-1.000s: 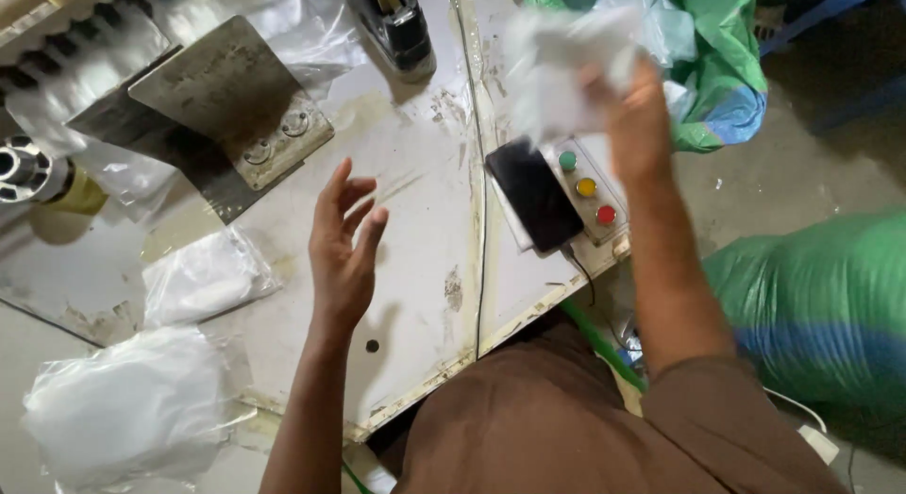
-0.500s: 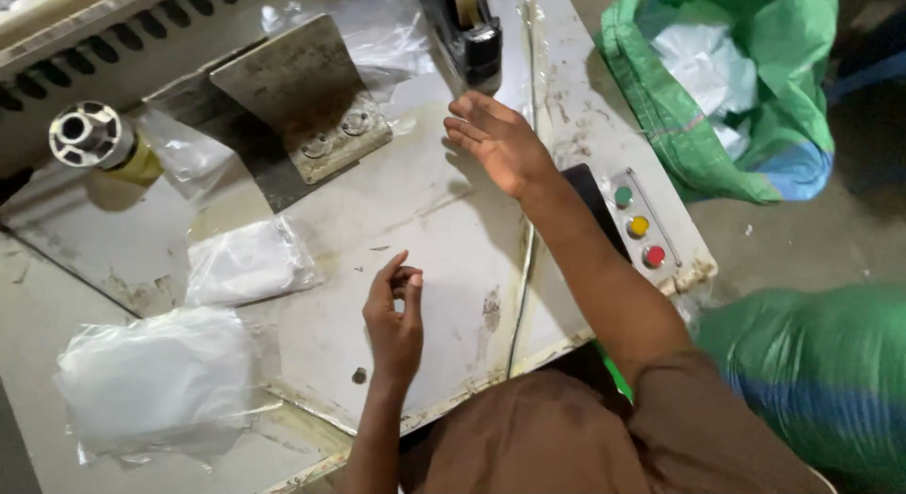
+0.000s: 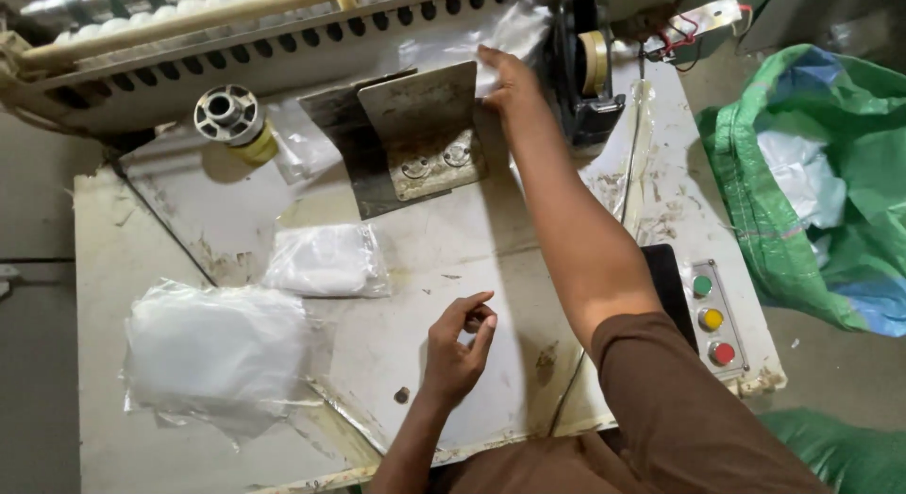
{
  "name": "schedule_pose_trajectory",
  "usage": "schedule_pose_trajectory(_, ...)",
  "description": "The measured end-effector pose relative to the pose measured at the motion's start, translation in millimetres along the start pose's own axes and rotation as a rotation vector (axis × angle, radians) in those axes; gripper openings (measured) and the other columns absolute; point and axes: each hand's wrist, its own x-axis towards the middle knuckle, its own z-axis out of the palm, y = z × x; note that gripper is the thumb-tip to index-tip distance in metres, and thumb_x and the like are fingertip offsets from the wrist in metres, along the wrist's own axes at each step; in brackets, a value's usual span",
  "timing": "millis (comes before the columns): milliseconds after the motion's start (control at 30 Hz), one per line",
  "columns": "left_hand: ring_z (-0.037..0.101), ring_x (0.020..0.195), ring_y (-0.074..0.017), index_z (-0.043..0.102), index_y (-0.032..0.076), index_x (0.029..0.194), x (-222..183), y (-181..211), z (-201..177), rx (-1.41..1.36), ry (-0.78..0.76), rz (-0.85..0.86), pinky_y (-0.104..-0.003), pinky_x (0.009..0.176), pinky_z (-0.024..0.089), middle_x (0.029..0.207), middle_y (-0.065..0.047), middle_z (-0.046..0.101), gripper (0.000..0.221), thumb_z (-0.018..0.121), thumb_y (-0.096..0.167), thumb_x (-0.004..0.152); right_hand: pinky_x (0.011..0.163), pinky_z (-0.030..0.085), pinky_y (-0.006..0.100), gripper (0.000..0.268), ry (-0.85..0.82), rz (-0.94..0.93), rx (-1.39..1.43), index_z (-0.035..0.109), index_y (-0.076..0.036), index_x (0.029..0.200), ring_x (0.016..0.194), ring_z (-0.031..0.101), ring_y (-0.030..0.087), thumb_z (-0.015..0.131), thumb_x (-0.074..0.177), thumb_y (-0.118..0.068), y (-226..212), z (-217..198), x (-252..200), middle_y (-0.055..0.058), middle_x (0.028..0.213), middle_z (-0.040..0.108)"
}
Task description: Packaging small plastic bags into a larger green sack
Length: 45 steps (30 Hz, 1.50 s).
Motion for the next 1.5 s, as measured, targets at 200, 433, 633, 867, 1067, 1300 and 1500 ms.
schedule_pose_trajectory(200, 0.065, 0.082, -0.0154, 0.068, 0.003, 0.124, -3, 3, 0, -0.006, -0.018, 0.017, -0.029, 0.074, 0.054, 0.095, -0.007, 0.071, 0.027, 0.065, 0.011, 0.098, 0.087, 0.061, 0.047, 0.071, 0.139, -0.675, 0.322, 0.064, 0.007, 0.132, 0.102, 0.071, 0.032, 0.089, 0.066, 0.002, -11, -17, -134, 0.017, 0.116, 0.074)
schedule_pose_trajectory(433, 0.05, 0.135, -0.0525, 0.029, -0.01, 0.155, 61, -9, 51, -0.352, -0.121, -0.082, -0.056, 0.114, 0.042, 0.144, -0.039, 0.05, 0.087, 0.079, 0.023, 0.092, 0.108, 0.051, 0.056, 0.057, 0.175, -0.977, 0.421, 0.061, -0.004, 0.136, 0.125, 0.063, 0.033, 0.09, 0.087, -0.001, -19, -64, -276, 0.017, 0.132, 0.065)
schedule_pose_trajectory(633, 0.066, 0.104, -0.0378, 0.066, 0.003, 0.124, 177, 7, 115, -1.457, -0.12, -0.573, -0.051, 0.104, 0.049, 0.108, -0.017, 0.069, 0.091, 0.07, 0.083, 0.081, 0.11, 0.052, 0.055, 0.048, 0.125, -1.083, 0.307, 0.06, -0.014, 0.137, 0.126, 0.064, 0.028, 0.086, 0.096, -0.017, -21, -123, -431, 0.01, 0.133, 0.066)
schedule_pose_trajectory(867, 0.061, 0.126, -0.0347, 0.058, -0.003, 0.141, 109, 0, 102, -1.342, 0.236, -0.626, -0.052, 0.115, 0.042, 0.139, -0.024, 0.062, 0.054, 0.075, 0.022, 0.096, 0.121, 0.052, 0.05, 0.048, 0.269, -0.848, 0.167, 0.058, -0.018, 0.141, 0.135, 0.063, 0.023, 0.077, 0.097, -0.018, 1, -206, -507, 0.003, 0.141, 0.065)
schedule_pose_trajectory(1067, 0.061, 0.131, -0.0258, 0.058, 0.009, 0.143, -21, 8, -6, -1.106, 0.573, -0.674, -0.046, 0.118, 0.045, 0.143, -0.013, 0.063, 0.047, 0.066, 0.024, 0.099, 0.114, 0.049, 0.057, 0.052, 0.226, -0.518, 0.043, 0.061, -0.013, 0.138, 0.127, 0.065, 0.029, 0.079, 0.09, -0.006, 30, -196, -465, 0.008, 0.13, 0.069)
schedule_pose_trajectory(1300, 0.07, 0.114, -0.0462, 0.071, -0.01, 0.112, -107, 29, -88, -0.756, 0.445, -0.852, -0.06, 0.104, 0.056, 0.115, -0.032, 0.071, 0.039, 0.065, 0.027, 0.1, 0.11, 0.043, 0.051, 0.058, 0.021, -0.399, -0.354, 0.052, -0.008, 0.146, 0.124, 0.053, 0.018, 0.079, 0.095, -0.007, 72, -197, -415, 0.003, 0.132, 0.063)
schedule_pose_trajectory(1500, 0.07, 0.065, -0.0184, 0.079, 0.009, 0.097, -117, 93, -126, 0.711, 0.109, -0.354, -0.034, 0.057, 0.053, 0.085, -0.005, 0.079, 0.026, 0.069, 0.033, 0.096, 0.12, 0.027, 0.057, 0.123, 0.258, -0.201, -1.491, -0.014, -0.018, 0.16, 0.155, 0.022, 0.042, 0.083, 0.085, -0.034, -34, -125, -531, 0.018, 0.175, 0.001)
